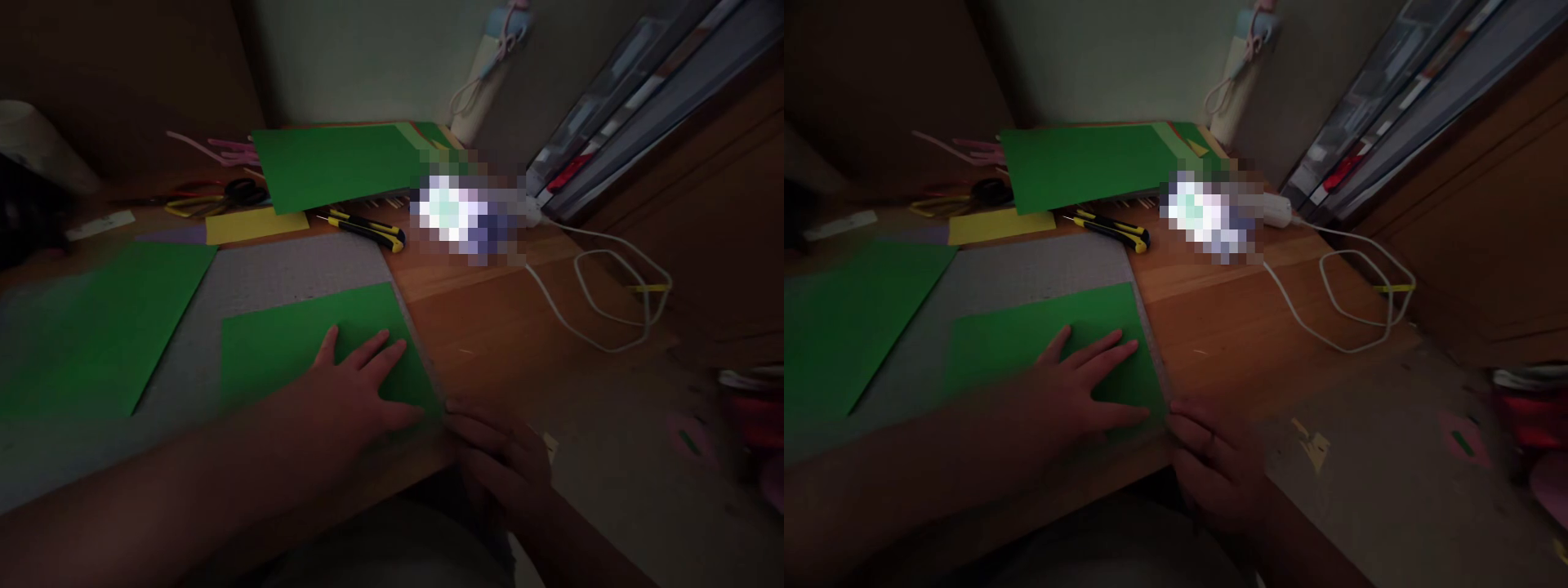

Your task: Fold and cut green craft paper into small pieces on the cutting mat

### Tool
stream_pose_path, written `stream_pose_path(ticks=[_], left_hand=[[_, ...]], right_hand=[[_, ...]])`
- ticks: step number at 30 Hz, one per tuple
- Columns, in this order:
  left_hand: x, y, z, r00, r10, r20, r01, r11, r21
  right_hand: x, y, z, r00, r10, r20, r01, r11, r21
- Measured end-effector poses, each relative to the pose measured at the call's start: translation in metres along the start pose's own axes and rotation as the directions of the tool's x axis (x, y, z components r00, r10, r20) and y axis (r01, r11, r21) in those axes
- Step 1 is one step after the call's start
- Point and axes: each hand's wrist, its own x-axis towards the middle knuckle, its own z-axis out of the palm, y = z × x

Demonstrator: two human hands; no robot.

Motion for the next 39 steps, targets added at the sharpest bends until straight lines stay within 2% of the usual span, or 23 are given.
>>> stream_pose_path(ticks=[3, 5, 6, 7, 8, 9, 10, 11, 13, 15, 17, 21, 25, 27, 30, 32, 39], left_hand=[[-0.003, -0.002, -0.001, 0.999, 0.022, 0.042, -0.022, 1.000, -0.012], [-0.004, -0.002, -0.004, 0.998, 0.013, 0.057, -0.013, 1.000, -0.011], [-0.004, -0.002, -0.005, 0.998, 0.008, 0.066, -0.007, 1.000, -0.008], [-0.003, -0.001, -0.006, 0.997, 0.004, 0.079, -0.004, 1.000, -0.007], [-0.003, -0.001, -0.007, 0.996, 0.001, 0.091, -0.001, 1.000, -0.005], [-0.003, 0.000, -0.006, 0.995, 0.002, 0.098, -0.002, 1.000, -0.003], [-0.002, 0.000, -0.005, 0.995, 0.005, 0.098, -0.005, 1.000, 0.002], [-0.002, 0.000, -0.003, 0.996, 0.004, 0.088, -0.005, 1.000, 0.013], [0.000, 0.000, 0.001, 0.999, -0.013, 0.045, 0.011, 0.999, 0.050], [0.001, 0.001, 0.005, 0.999, -0.045, 0.001, 0.045, 0.995, 0.085], [0.003, 0.001, 0.006, 0.998, -0.065, -0.017, 0.066, 0.992, 0.106], [0.005, 0.002, 0.002, 0.997, -0.065, -0.030, 0.068, 0.991, 0.118], [0.007, -0.001, -0.001, 0.994, -0.101, -0.048, 0.104, 0.993, 0.058], [0.008, -0.004, -0.002, 0.990, -0.133, -0.048, 0.134, 0.991, 0.007], [0.010, -0.007, -0.002, 0.991, -0.132, -0.037, 0.130, 0.990, -0.057], [0.011, -0.008, -0.002, 0.993, -0.107, -0.041, 0.104, 0.992, -0.071], [0.013, -0.008, -0.004, 0.997, -0.076, -0.017, 0.075, 0.995, -0.066]], right_hand=[[0.000, -0.003, -0.002, 0.997, 0.079, 0.001, -0.079, 0.992, 0.094], [0.003, -0.005, -0.004, 0.958, 0.278, -0.071, -0.258, 0.943, 0.212], [0.007, -0.005, -0.005, 0.906, 0.407, -0.118, -0.360, 0.886, 0.292], [0.011, -0.003, -0.006, 0.822, 0.542, -0.173, -0.449, 0.805, 0.389], [0.018, 0.000, -0.007, 0.745, 0.643, -0.175, -0.511, 0.719, 0.471], [0.025, 0.005, -0.008, 0.685, 0.715, -0.139, -0.558, 0.638, 0.530], [0.034, 0.012, -0.009, 0.651, 0.747, -0.136, -0.572, 0.601, 0.559], [0.043, 0.020, -0.009, 0.653, 0.747, -0.124, -0.562, 0.588, 0.582], [0.062, 0.035, -0.007, 0.640, 0.769, -0.006, -0.602, 0.506, 0.618], [0.077, 0.049, -0.004, 0.626, 0.764, 0.154, -0.707, 0.473, 0.526], [0.089, 0.058, 0.001, 0.616, 0.741, 0.268, -0.765, 0.479, 0.431], [0.109, 0.069, 0.014, 0.616, 0.691, 0.378, -0.788, 0.544, 0.289], [0.128, 0.078, 0.028, 0.567, 0.664, 0.488, -0.824, 0.467, 0.322], [0.133, 0.080, 0.033, 0.594, 0.671, 0.444, -0.804, 0.494, 0.330], [0.135, 0.081, 0.036, 0.677, 0.676, 0.291, -0.736, 0.628, 0.252], [0.132, 0.080, 0.036, 0.710, 0.667, 0.225, -0.703, 0.684, 0.192], [0.126, 0.082, 0.040, 0.760, 0.618, 0.202, -0.644, 0.758, 0.106]])
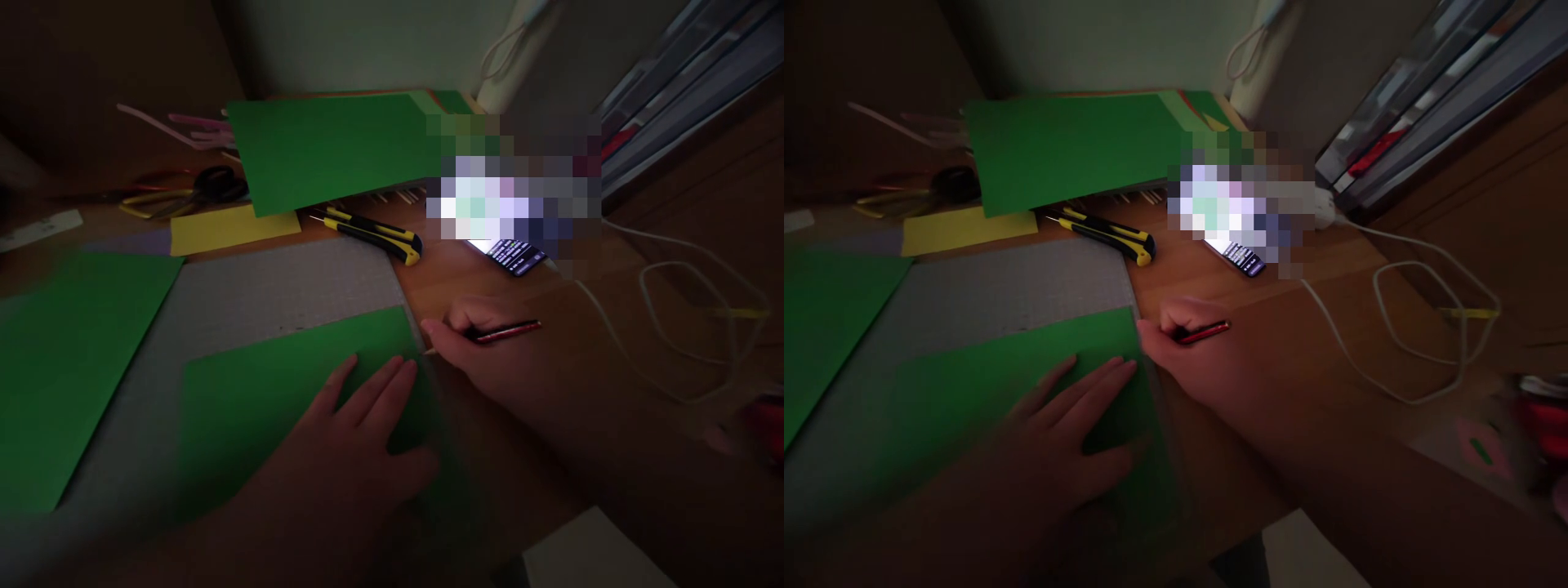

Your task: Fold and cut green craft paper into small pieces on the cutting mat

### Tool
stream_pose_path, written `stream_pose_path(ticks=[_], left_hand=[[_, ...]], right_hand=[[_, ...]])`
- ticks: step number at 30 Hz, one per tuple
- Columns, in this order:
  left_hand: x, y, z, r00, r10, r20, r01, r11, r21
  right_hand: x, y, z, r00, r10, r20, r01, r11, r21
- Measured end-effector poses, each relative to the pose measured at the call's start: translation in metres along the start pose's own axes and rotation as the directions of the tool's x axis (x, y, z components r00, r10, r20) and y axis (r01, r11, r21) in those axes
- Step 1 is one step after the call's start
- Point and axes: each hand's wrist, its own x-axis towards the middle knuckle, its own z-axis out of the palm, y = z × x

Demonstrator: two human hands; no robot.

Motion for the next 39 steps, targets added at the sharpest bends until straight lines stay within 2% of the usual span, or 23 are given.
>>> stream_pose_path(ticks=[26, 32, 39], left_hand=[[-0.0015, 0.0008, -0.0004, 1.000, -0.007, -0.017, 0.007, 1.000, -0.024], [-0.0020, 0.0000, 0.0013, 0.999, 0.001, -0.035, -0.001, 1.000, -0.019], [-0.0028, -0.0001, 0.0001, 1.000, -0.001, -0.020, 0.001, 1.000, -0.028]], right_hand=[[-0.0034, -0.0038, -0.0012, 0.999, -0.044, -0.029, 0.042, 0.996, -0.082], [-0.0015, -0.0049, -0.0015, 1.000, 0.021, 0.000, -0.021, 0.997, -0.078], [-0.0021, -0.0043, -0.0003, 1.000, -0.020, -0.008, 0.020, 0.997, -0.070]])
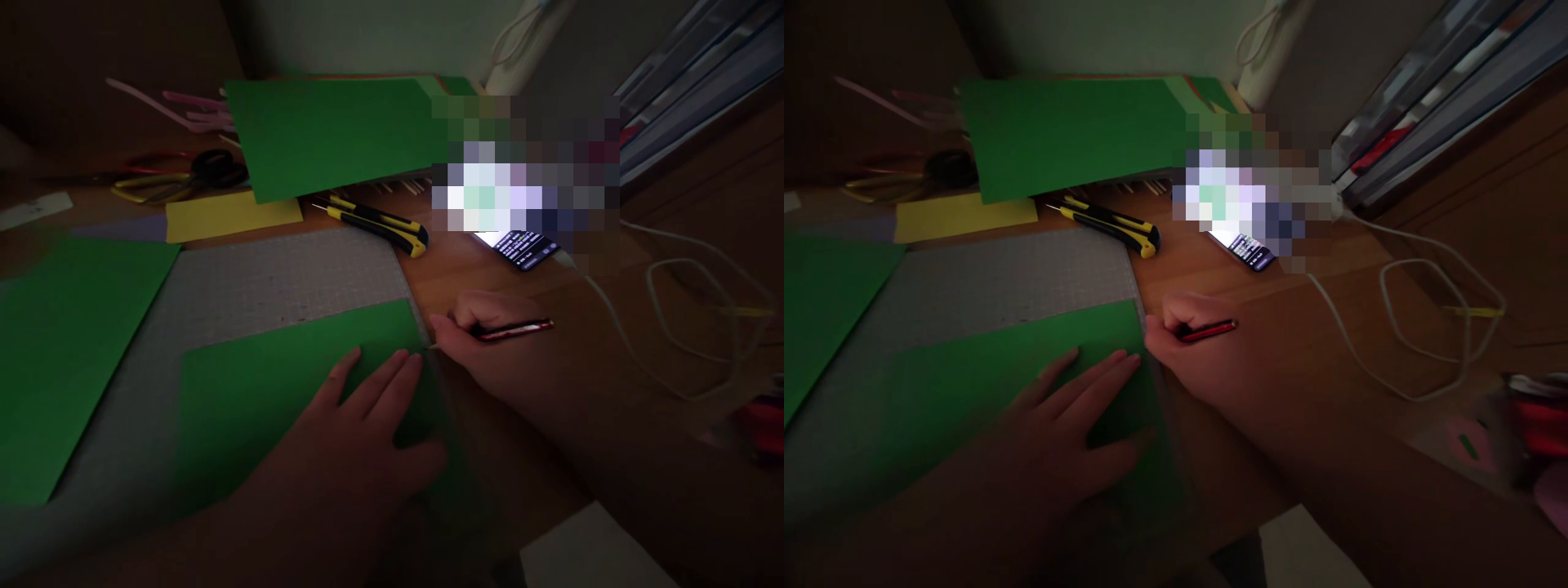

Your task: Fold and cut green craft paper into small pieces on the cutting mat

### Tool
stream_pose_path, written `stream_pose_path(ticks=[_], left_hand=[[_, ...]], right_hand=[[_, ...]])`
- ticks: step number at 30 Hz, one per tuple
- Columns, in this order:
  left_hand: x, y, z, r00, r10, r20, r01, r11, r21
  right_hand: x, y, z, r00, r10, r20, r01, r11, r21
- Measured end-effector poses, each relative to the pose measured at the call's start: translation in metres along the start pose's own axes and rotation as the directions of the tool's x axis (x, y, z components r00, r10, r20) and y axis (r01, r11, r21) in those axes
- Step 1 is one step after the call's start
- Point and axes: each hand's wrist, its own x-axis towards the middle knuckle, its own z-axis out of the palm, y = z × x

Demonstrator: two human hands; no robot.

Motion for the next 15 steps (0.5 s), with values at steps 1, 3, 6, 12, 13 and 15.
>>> stream_pose_path(ticks=[1, 3, 6, 12, 13, 15], left_hand=[[-0.0002, -0.0001, 0.0001, 1.000, -0.004, 0.002, 0.004, 1.000, 0.002], [-0.0002, -0.0002, 0.0007, 1.000, -0.003, 0.001, 0.003, 1.000, 0.005], [0.0005, -0.0001, 0.0027, 1.000, 0.004, -0.001, -0.004, 1.000, 0.015], [0.0008, 0.0002, 0.0036, 1.000, 0.003, -0.011, -0.003, 1.000, 0.018], [0.0006, 0.0002, 0.0031, 1.000, -0.001, -0.010, 0.001, 1.000, 0.015], [0.0000, 0.0002, 0.0021, 1.000, -0.007, -0.013, 0.007, 1.000, 0.010]], right_hand=[[0.0004, -0.0001, -0.0002, 1.000, 0.002, 0.000, -0.002, 1.000, 0.005], [0.0011, -0.0001, -0.0004, 1.000, 0.008, 0.010, -0.008, 1.000, 0.022], [0.0013, 0.0005, 0.0003, 1.000, 0.002, 0.014, -0.002, 1.000, 0.015], [0.0005, 0.0021, 0.0017, 1.000, -0.017, -0.015, 0.017, 1.000, 0.017], [0.0006, 0.0020, 0.0017, 1.000, -0.009, -0.007, 0.009, 1.000, 0.030], [0.0007, 0.0015, 0.0017, 1.000, -0.006, 0.005, 0.006, 0.999, 0.037]])
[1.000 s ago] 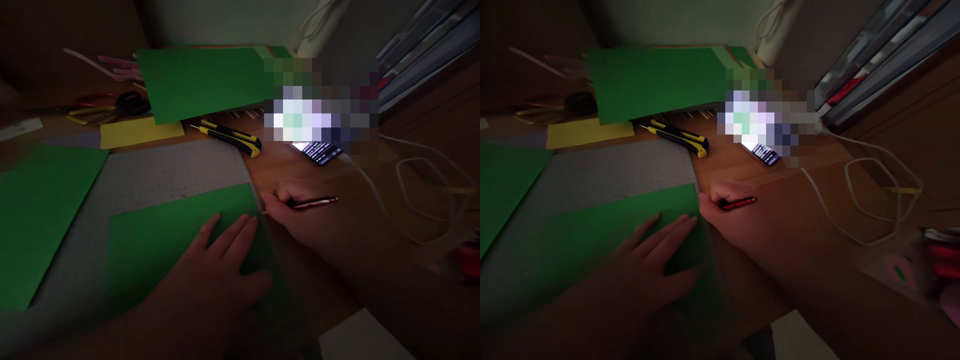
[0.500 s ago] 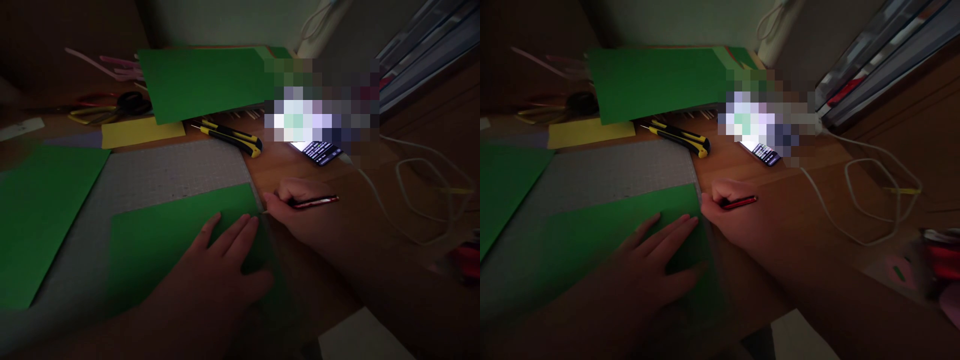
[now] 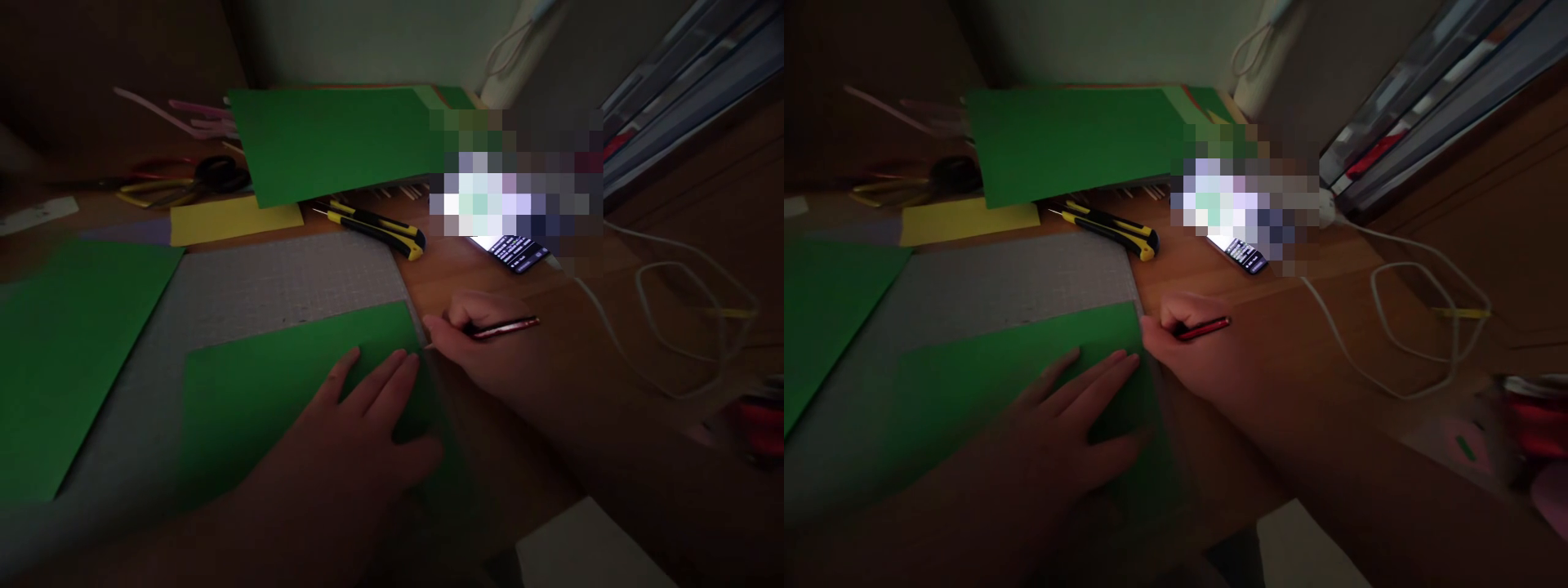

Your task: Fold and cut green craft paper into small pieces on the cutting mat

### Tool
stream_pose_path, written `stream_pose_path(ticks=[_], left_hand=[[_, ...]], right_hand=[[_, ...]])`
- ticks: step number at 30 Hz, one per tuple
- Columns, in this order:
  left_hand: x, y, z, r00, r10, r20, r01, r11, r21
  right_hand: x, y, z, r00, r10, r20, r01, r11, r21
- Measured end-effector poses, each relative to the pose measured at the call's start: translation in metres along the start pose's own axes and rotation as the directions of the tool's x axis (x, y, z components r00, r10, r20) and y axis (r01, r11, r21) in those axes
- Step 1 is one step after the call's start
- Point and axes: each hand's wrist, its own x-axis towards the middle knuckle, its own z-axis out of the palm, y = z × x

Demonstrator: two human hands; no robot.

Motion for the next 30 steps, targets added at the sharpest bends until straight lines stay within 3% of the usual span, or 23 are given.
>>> stream_pose_path(ticks=[12, 16, 19, 21, 23, 27, 30], left_hand=[[0.005, 0.005, -0.010, 0.998, -0.018, 0.059, 0.019, 1.000, -0.012], [0.002, -0.001, -0.015, 0.999, -0.011, 0.034, 0.011, 1.000, -0.028], [-0.003, -0.018, -0.028, 0.979, -0.190, -0.072, 0.191, 0.982, 0.005], [-0.008, -0.034, -0.039, 0.891, -0.414, -0.187, 0.439, 0.892, 0.113], [-0.011, -0.047, -0.048, 0.829, -0.520, -0.207, 0.557, 0.802, 0.216], [-0.015, -0.059, -0.059, 0.799, -0.598, -0.057, 0.589, 0.762, 0.268], [-0.018, -0.059, -0.062, 0.839, -0.542, -0.044, 0.533, 0.804, 0.263]], right_hand=[[0.000, -0.001, -0.001, 0.999, -0.032, -0.015, 0.031, 0.999, -0.032], [0.001, 0.003, -0.004, 0.999, 0.036, -0.027, -0.033, 0.992, 0.123], [0.002, 0.011, -0.008, 0.988, -0.034, -0.148, 0.058, 0.985, 0.161], [0.001, 0.016, -0.012, 0.966, -0.153, -0.208, 0.170, 0.983, 0.065], [0.001, 0.022, -0.016, 0.953, -0.227, -0.200, 0.227, 0.974, -0.023], [-0.001, 0.035, -0.022, 0.967, -0.240, -0.086, 0.222, 0.959, -0.176], [-0.003, 0.044, -0.021, 0.979, -0.206, -0.002, 0.198, 0.947, -0.254]])
